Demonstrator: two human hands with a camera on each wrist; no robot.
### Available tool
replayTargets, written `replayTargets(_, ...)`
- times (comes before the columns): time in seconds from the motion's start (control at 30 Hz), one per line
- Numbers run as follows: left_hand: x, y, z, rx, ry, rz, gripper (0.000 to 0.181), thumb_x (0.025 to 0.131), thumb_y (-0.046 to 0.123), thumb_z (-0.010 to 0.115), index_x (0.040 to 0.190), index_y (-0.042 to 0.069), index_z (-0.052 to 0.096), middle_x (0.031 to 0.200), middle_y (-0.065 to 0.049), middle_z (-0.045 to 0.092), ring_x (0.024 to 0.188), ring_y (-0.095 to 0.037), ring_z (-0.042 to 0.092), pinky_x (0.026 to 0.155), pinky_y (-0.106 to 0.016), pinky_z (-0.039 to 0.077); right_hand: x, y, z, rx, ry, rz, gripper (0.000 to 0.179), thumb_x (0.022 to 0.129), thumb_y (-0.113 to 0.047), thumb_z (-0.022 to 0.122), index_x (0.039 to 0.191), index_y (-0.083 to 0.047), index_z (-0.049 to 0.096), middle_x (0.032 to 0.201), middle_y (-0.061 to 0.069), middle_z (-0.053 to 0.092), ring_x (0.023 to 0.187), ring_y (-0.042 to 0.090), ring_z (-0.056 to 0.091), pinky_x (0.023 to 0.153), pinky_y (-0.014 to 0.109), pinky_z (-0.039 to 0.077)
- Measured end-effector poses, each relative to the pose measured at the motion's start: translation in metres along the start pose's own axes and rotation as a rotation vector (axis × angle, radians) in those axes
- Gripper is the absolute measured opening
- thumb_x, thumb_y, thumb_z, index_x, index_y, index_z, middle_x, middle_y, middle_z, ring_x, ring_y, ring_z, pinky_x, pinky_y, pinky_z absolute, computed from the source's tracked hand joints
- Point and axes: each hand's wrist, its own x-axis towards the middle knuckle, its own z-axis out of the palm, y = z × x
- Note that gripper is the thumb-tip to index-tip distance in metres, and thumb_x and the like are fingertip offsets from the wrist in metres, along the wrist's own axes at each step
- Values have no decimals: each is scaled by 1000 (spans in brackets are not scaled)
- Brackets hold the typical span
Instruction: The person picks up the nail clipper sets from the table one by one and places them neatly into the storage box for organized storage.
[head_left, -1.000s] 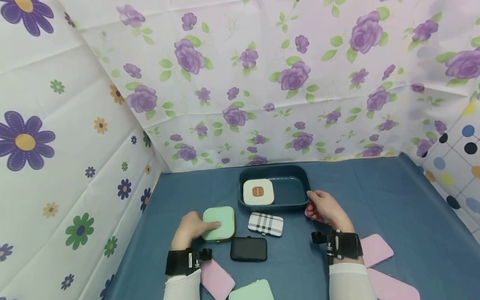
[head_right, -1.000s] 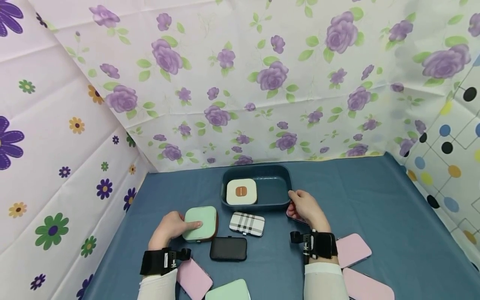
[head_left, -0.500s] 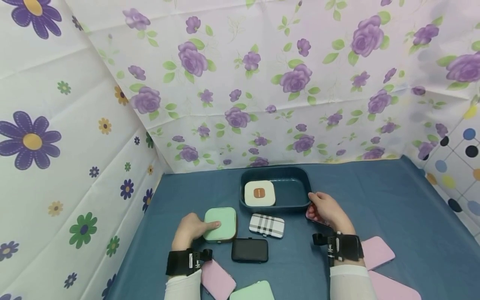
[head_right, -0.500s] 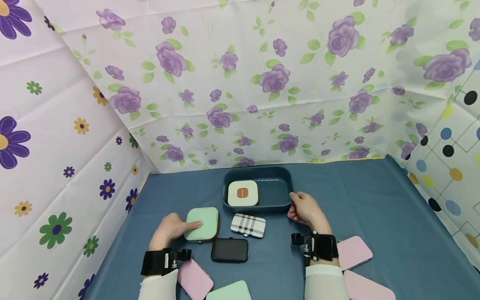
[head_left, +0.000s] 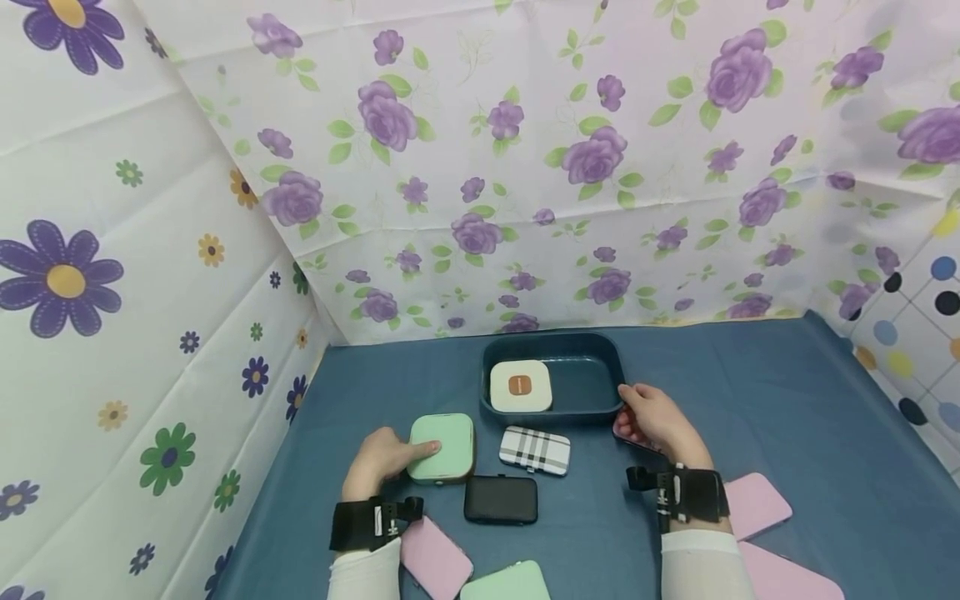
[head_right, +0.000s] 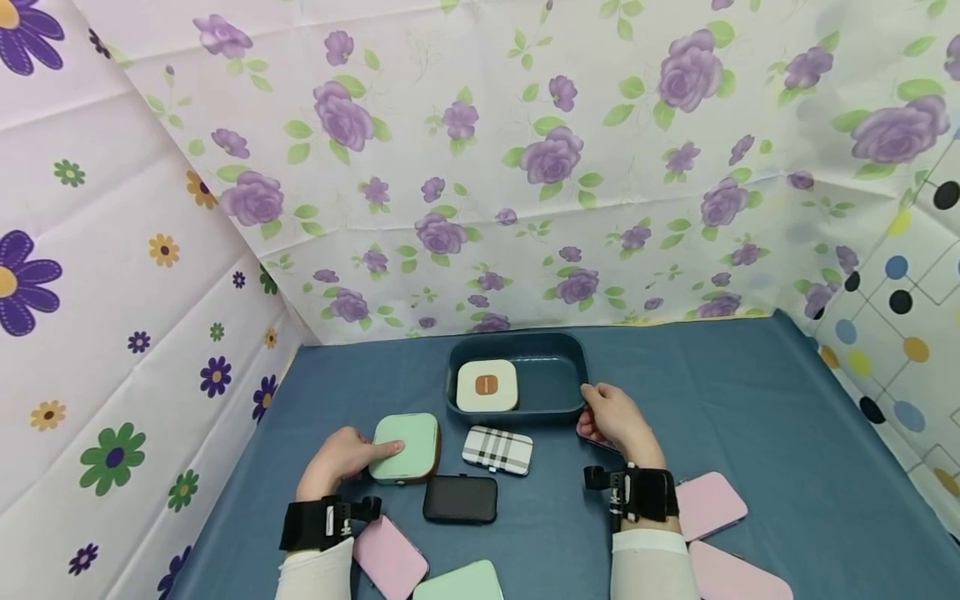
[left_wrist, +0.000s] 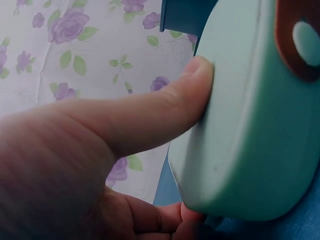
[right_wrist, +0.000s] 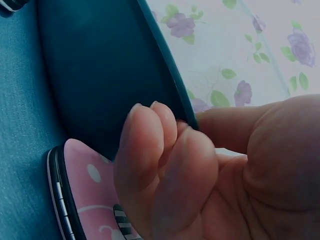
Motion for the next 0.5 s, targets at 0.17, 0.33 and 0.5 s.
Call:
replayTargets(0.17, 0, 2, -1, -69, 8, 3, 63, 86, 54, 87, 56, 16, 46, 55, -2, 48, 52, -19, 50, 51, -32, 38, 0, -1, 0, 0, -4, 0, 40, 119, -39, 37, 106, -4, 51, 80, 7, 62, 67, 17, 59, 61, 34, 51)
replayTargets(0.33, 2, -1, 0, -153, 0, 25, 65, 88, 49, 88, 57, 18, 40, 52, -1, 47, 48, -20, 57, 48, -31, 41, -1, -2, -1, 0, -2, 0, 40, 119, -39, 38, 105, -4, 52, 81, 7, 63, 68, 19, 61, 63, 35, 52)
replayTargets(0.5, 2, -4, 2, -332, -95, -10, 45, 92, 43, 86, 85, 7, 62, 62, -6, 55, 47, -20, 61, 49, -31, 49, -2, -2, -1, 8, -5, 3, 40, 119, -39, 38, 106, -4, 52, 81, 8, 63, 69, 19, 61, 63, 35, 53)
